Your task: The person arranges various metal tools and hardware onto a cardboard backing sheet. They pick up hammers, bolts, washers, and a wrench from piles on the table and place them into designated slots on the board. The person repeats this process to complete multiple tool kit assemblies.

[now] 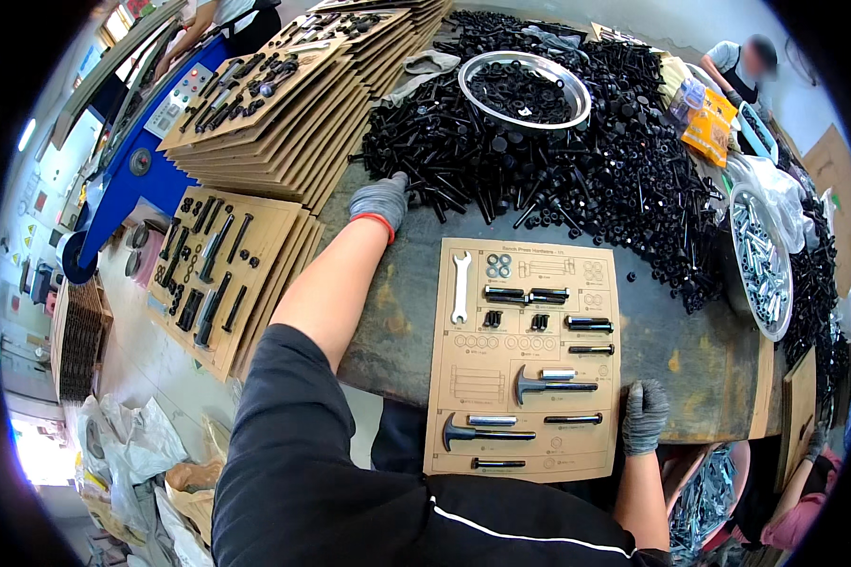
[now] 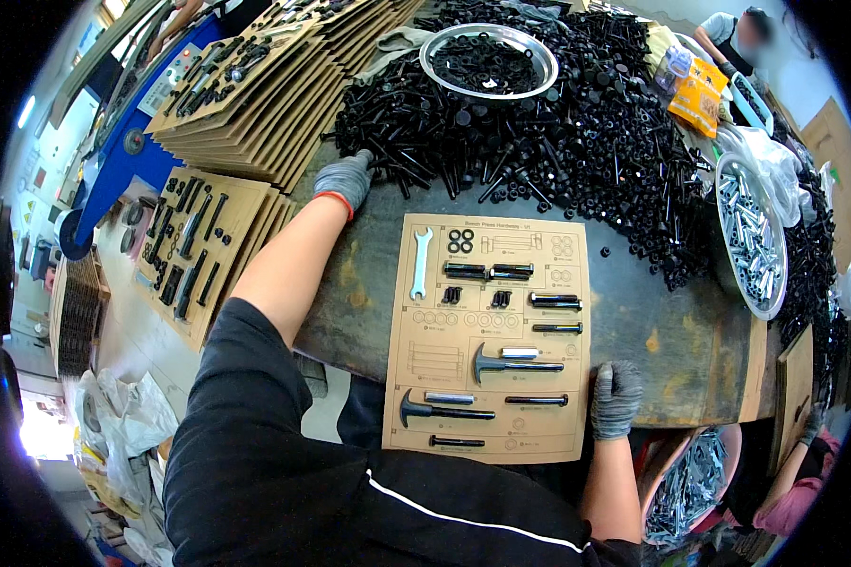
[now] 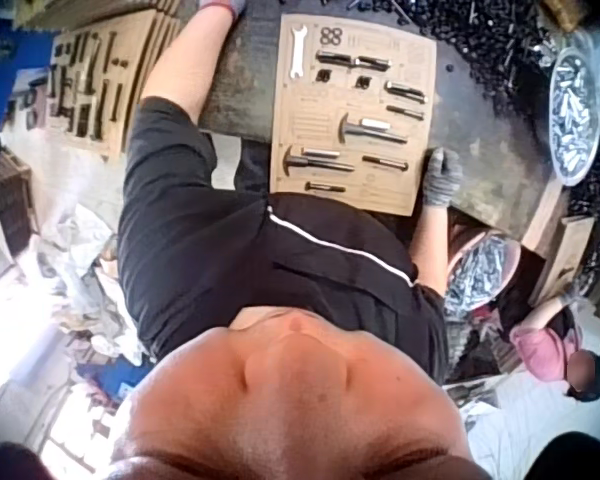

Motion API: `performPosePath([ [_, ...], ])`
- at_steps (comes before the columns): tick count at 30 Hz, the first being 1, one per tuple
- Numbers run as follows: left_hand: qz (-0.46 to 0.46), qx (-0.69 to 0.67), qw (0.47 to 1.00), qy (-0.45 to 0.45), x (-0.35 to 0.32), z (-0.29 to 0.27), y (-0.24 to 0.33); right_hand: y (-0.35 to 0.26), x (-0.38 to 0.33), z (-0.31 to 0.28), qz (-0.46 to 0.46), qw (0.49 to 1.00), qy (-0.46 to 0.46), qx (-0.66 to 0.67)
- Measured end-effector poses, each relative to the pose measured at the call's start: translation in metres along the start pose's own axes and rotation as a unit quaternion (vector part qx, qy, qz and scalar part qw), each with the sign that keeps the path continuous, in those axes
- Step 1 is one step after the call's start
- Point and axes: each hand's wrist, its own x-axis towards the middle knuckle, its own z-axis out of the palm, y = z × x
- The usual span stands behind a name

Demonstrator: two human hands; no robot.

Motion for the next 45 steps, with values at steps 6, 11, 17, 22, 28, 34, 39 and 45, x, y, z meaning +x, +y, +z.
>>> performPosePath([
  [6,-0.02,-0.08,0.996,0.014,-0.081,-0.01,-0.024,-0.004,0.001,0.0,0.014,0.999,0.002,0.038],
  [11,0.006,-0.107,0.993,-0.053,-0.163,-0.008,-0.041,0.011,0.01,-0.001,0.086,0.99,0.026,0.108],
  [17,-0.038,-0.138,0.982,0.124,-0.233,0.028,-0.071,-0.142,0.102,0.042,-0.156,0.978,-0.11,0.079],
  [22,-0.066,-0.168,0.975,0.128,-0.246,0.034,-0.082,-0.252,0.122,0.145,-0.293,0.882,-0.358,-0.091],
  [28,-0.091,-0.365,0.901,0.214,-0.246,0.052,-0.081,-0.293,0.149,0.238,-0.379,0.796,-0.417,-0.222],
  [34,-0.148,-0.332,0.9,0.239,-0.243,0.044,-0.081,-0.29,0.154,0.236,-0.343,0.762,-0.487,-0.255],
  [39,-0.089,-0.151,0.947,0.27,-0.247,0.031,-0.094,-0.285,0.152,0.237,-0.321,0.76,-0.509,-0.246],
  [45,-0.13,0.024,0.989,0.066,-0.215,0.02,-0.117,-0.289,0.143,0.216,-0.331,0.796,-0.471,-0.187],
])
